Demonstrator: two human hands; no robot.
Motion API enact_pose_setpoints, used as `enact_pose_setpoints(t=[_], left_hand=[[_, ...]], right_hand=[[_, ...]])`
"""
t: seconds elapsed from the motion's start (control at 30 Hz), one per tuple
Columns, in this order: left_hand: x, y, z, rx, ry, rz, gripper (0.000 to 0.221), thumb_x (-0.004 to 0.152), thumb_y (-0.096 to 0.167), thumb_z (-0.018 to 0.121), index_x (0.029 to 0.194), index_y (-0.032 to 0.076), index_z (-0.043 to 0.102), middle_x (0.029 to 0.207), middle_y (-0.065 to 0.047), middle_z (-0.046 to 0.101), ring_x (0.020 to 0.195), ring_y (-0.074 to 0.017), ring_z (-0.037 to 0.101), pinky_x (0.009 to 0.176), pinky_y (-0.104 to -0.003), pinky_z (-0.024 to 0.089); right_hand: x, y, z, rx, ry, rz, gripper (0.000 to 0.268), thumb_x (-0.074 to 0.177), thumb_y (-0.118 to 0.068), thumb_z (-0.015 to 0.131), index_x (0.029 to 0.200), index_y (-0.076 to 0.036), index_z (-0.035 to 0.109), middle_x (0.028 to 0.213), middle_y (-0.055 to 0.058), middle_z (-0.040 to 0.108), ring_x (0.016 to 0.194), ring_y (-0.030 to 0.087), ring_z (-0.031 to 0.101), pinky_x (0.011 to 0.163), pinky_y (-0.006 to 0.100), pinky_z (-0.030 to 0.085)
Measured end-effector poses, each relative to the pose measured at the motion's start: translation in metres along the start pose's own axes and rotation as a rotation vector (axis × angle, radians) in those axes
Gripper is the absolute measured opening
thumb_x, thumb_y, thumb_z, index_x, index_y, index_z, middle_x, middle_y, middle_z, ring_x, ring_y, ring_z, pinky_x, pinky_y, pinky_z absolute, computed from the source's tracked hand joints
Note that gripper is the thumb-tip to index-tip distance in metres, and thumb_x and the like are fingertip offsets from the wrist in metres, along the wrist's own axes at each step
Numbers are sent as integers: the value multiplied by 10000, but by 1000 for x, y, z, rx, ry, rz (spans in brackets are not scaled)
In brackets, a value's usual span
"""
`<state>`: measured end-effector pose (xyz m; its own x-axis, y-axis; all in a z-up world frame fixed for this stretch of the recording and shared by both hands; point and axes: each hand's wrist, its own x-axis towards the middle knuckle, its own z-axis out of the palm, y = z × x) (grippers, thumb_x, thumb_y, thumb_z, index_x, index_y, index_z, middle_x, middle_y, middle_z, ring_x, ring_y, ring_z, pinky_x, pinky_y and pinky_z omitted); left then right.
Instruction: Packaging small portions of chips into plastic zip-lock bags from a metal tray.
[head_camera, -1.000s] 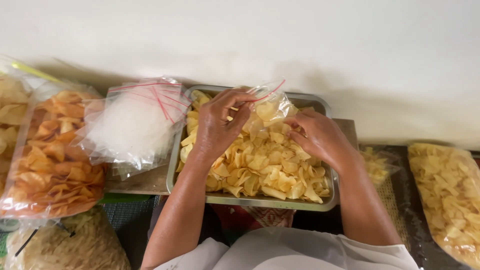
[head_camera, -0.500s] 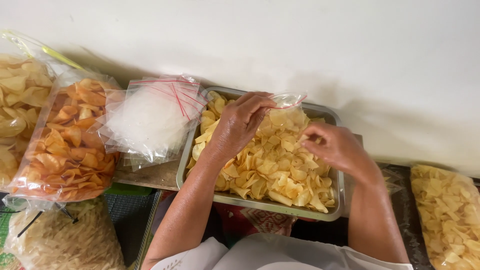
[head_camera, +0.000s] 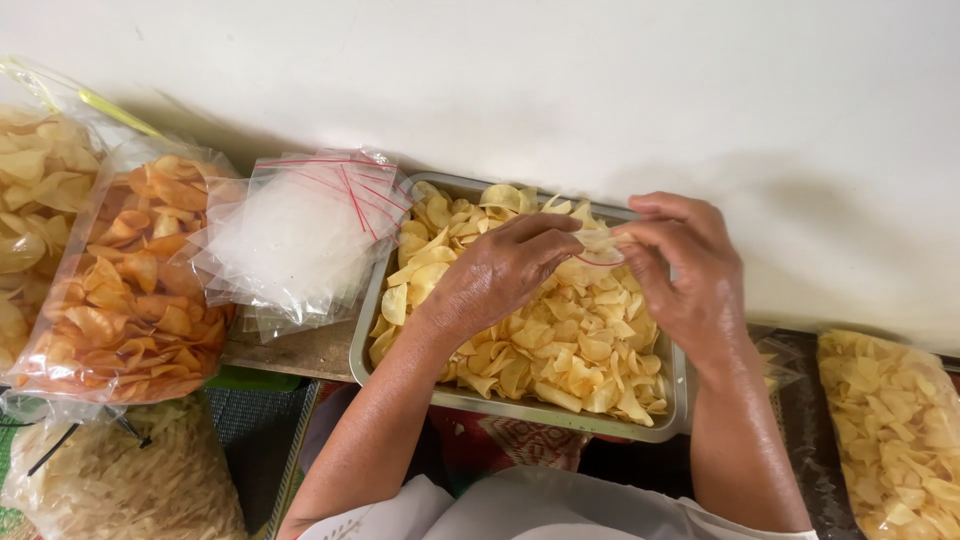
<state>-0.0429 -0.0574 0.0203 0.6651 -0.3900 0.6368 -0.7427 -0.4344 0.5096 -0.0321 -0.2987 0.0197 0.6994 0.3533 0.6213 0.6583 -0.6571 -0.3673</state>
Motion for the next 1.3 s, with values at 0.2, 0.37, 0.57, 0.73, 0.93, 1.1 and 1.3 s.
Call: enact_pose_setpoints(t=[0.2, 0.37, 0.57, 0.73, 0.93, 1.1, 1.3], left_hand=[[-4, -7, 6, 12, 0, 27, 169, 991, 36, 646, 1135, 98, 709, 1064, -120, 727, 980, -313, 745, 852, -412, 634], [-5, -10, 10, -8, -6, 9, 176, 1003, 56, 637, 1160, 108, 698, 1058, -113, 720, 972, -305, 742, 850, -402, 629], [-4, -27, 15, -151, 96, -52, 199, 997, -29, 608, 1153, 43, 710, 1137, -208, 710, 1026, -342, 717, 923, -427, 606], [-4, -36, 5, -156, 297, -125, 176, 1003, -52, 594, 1123, 22, 700, 1125, -221, 703, 1033, -356, 717, 914, -450, 606], [-2, -21, -11, -165, 446, -261, 173, 1016, 35, 636, 1133, 134, 716, 1166, -118, 726, 1006, -269, 751, 793, -330, 639], [-1, -21, -7, -167, 422, -268, 174, 1004, 11, 634, 1125, 100, 721, 1157, -164, 720, 970, -305, 753, 760, -351, 642], [-4, -27, 0, -258, 371, -237, 222, 978, -77, 590, 1118, 39, 717, 1116, -219, 705, 961, -346, 741, 799, -409, 652]], right_hand=[[5, -25, -8, -277, -220, -8, 155, 1050, -131, 583, 1066, -63, 721, 1390, 104, 538, 1315, 349, 529, 962, 480, 530], [14, -36, -13, -166, -309, 35, 203, 1058, -138, 526, 1138, -40, 685, 1435, 208, 488, 1371, 477, 443, 1047, 635, 443], [10, -14, -6, -46, -213, -29, 251, 1065, -272, 557, 1206, -99, 671, 1460, 159, 481, 1417, 460, 416, 1084, 639, 394], [0, 20, -10, 50, -158, 104, 291, 1069, -48, 596, 1354, -71, 650, 1073, 147, 660, 984, 312, 675, 835, 433, 559], [1, -10, 10, -118, -633, 296, 299, 935, -136, 704, 1231, -91, 713, 1071, 200, 720, 913, 297, 718, 812, 398, 605], [1, -9, 29, -202, -675, 250, 320, 946, -169, 709, 1245, -58, 690, 1050, 210, 713, 883, 307, 727, 811, 415, 608], [13, -12, 7, 113, -694, 439, 470, 904, -46, 710, 1364, -74, 619, 1119, 274, 704, 879, 357, 731, 771, 446, 622]])
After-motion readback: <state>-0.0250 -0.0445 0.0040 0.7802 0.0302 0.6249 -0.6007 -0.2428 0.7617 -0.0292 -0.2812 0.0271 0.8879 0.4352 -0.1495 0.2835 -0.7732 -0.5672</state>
